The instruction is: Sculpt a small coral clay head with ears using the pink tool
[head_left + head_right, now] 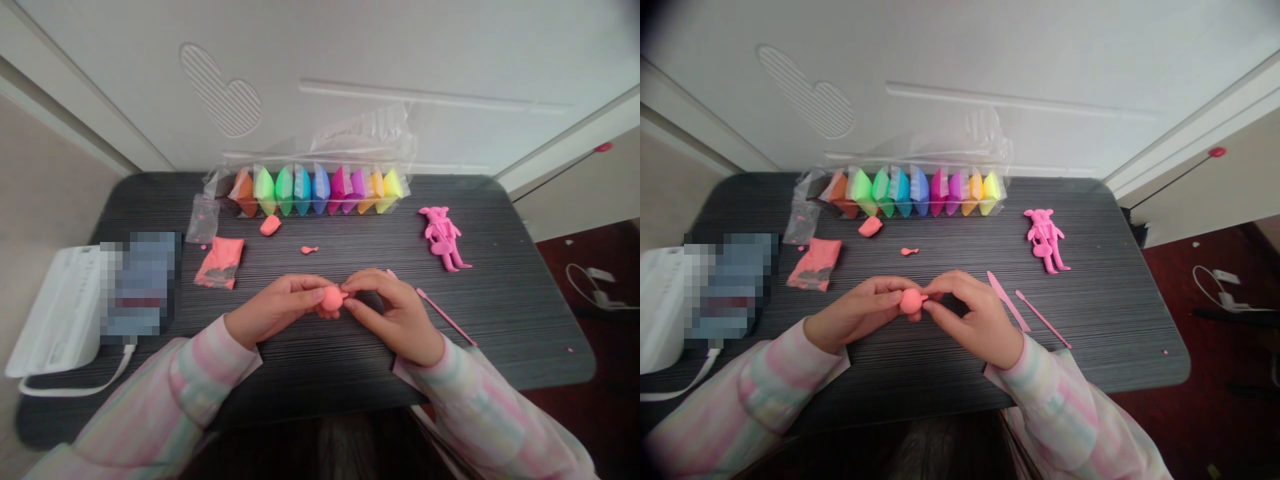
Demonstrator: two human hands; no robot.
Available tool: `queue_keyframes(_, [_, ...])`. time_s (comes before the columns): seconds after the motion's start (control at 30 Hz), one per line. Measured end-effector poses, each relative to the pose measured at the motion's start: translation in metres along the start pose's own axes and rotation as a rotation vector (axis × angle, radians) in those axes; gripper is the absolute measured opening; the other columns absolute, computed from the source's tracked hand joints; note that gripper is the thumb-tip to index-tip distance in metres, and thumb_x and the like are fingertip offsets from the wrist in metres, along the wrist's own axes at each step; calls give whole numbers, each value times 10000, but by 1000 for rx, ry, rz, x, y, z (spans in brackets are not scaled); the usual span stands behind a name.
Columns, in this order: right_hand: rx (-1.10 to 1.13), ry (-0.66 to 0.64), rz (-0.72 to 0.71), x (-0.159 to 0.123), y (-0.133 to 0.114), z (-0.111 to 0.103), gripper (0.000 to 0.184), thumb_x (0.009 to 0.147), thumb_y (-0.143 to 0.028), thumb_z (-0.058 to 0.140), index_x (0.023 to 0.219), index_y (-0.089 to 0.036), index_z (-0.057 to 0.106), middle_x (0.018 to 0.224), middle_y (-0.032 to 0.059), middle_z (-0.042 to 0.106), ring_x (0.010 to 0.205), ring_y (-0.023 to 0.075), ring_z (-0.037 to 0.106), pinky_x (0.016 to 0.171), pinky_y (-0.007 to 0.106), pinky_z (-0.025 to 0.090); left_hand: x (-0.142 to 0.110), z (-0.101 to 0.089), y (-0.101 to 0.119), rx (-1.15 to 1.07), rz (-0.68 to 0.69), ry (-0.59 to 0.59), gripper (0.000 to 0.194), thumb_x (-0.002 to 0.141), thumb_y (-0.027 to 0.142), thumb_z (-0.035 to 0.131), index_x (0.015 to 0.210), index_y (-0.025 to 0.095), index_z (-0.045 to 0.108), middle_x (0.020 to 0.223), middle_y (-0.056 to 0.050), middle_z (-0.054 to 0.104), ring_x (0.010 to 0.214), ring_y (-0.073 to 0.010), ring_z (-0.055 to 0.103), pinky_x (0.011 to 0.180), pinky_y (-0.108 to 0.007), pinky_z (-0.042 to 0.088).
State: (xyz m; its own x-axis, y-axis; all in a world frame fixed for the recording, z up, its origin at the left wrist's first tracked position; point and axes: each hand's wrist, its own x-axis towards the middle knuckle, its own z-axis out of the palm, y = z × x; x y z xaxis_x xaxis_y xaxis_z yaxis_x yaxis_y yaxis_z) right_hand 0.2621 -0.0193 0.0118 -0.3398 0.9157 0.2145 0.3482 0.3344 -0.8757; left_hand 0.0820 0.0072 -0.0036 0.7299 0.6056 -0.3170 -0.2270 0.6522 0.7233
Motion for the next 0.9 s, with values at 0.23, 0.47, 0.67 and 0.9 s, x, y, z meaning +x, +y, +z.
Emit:
queue_keyframes(0.23, [-10, -8, -29, -1, 1, 0, 103, 733, -149, 549, 830, -178, 566, 795, 34, 603, 765, 128, 553, 706, 288, 452, 1, -1, -1, 2, -12, 2, 219, 695, 257, 581, 835, 96, 633, 709, -47, 617, 686, -129, 537, 682, -262, 358])
queue_keyframes(0.47, [-13, -28, -54, 0, 0, -1, 107, 720, -126, 555, 821, -161, 561, 775, 39, 598, 755, 122, 549, 694, 279, 455, -1, 1, 1, 0, -38, 10, 229, 672, 270, 602, 801, 84, 638, 709, -54, 615, 680, -134, 535, 667, -264, 361])
queue_keyframes(0.67, [-32, -24, -73, -2, -1, -2, 108, 723, -116, 546, 821, -160, 558, 766, 37, 599, 750, 120, 549, 694, 281, 457, 0, -1, 0, 13, -48, -11, 221, 690, 263, 581, 804, 80, 631, 697, -51, 616, 680, -129, 528, 671, -257, 361])
queue_keyframes(0.9, [-56, -45, -85, 0, -2, -2, 85, 735, -124, 532, 804, -167, 555, 756, 38, 600, 746, 124, 549, 683, 278, 456, -1, 1, 2, 54, -42, -14, 206, 687, 272, 578, 755, 84, 627, 679, -48, 608, 670, -131, 511, 667, -260, 354])
